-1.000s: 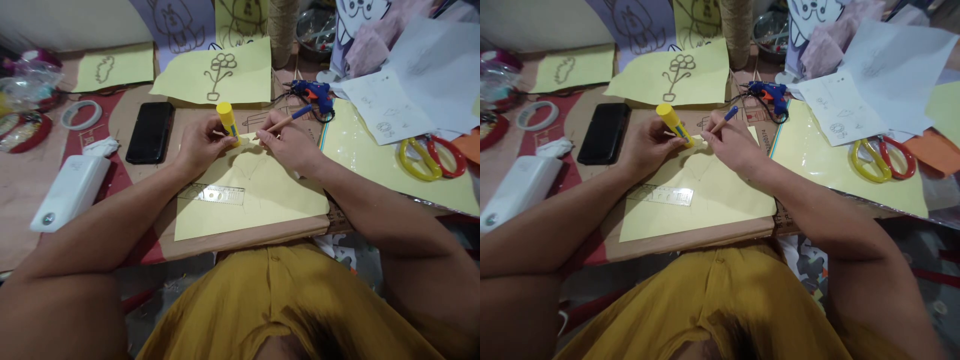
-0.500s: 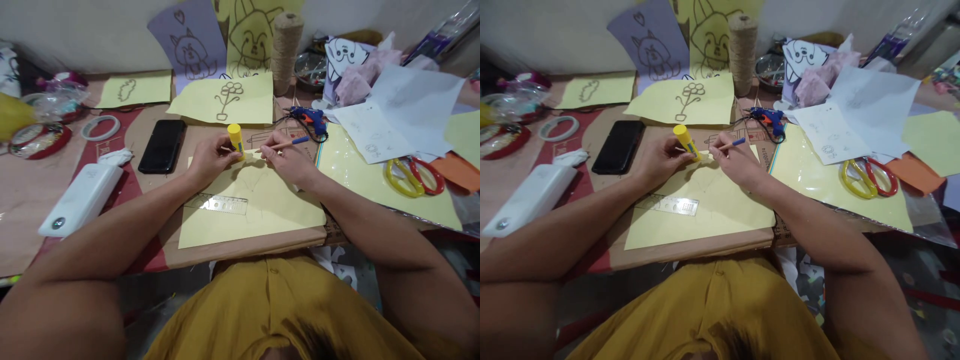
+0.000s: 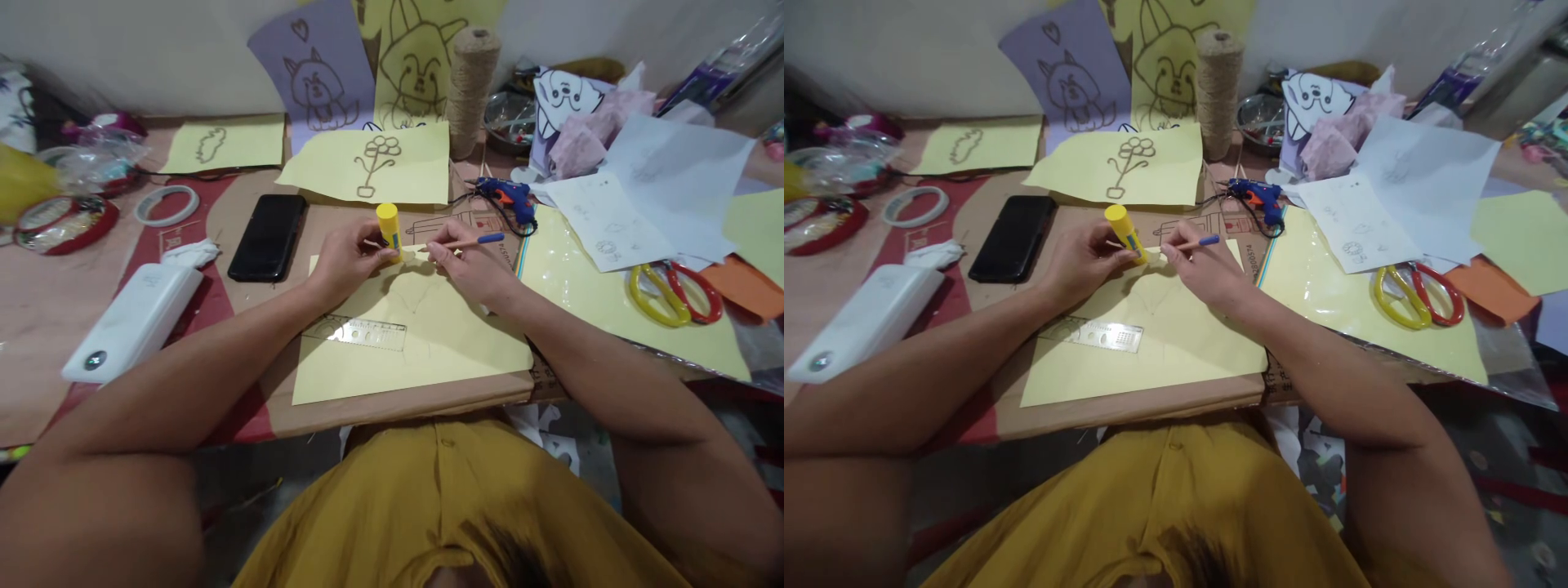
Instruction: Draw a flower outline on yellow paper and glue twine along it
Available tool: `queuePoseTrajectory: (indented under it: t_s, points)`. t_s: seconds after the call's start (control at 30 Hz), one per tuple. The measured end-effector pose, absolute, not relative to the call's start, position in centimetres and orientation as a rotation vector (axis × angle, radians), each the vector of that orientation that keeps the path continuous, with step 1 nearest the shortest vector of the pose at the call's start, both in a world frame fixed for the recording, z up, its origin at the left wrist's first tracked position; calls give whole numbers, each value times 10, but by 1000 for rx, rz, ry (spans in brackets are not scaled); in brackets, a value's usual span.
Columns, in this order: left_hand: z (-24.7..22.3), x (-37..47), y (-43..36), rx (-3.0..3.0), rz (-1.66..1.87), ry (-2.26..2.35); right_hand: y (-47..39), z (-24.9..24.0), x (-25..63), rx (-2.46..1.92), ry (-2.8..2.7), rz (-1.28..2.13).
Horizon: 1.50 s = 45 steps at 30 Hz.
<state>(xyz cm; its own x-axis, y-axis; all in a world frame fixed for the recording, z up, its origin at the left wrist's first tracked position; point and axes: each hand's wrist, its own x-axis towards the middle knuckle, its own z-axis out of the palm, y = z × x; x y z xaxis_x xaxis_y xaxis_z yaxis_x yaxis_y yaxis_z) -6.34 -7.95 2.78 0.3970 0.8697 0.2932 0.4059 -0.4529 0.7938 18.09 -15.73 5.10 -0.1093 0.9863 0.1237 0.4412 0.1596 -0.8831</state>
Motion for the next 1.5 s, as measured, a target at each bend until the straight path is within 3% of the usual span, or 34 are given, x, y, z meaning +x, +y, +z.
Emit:
queuePoseTrajectory:
  t_s: [1.5]
  points:
    - [29,-66,-78,2023,911,1067,-133,68,156,-1459,-1789,886]
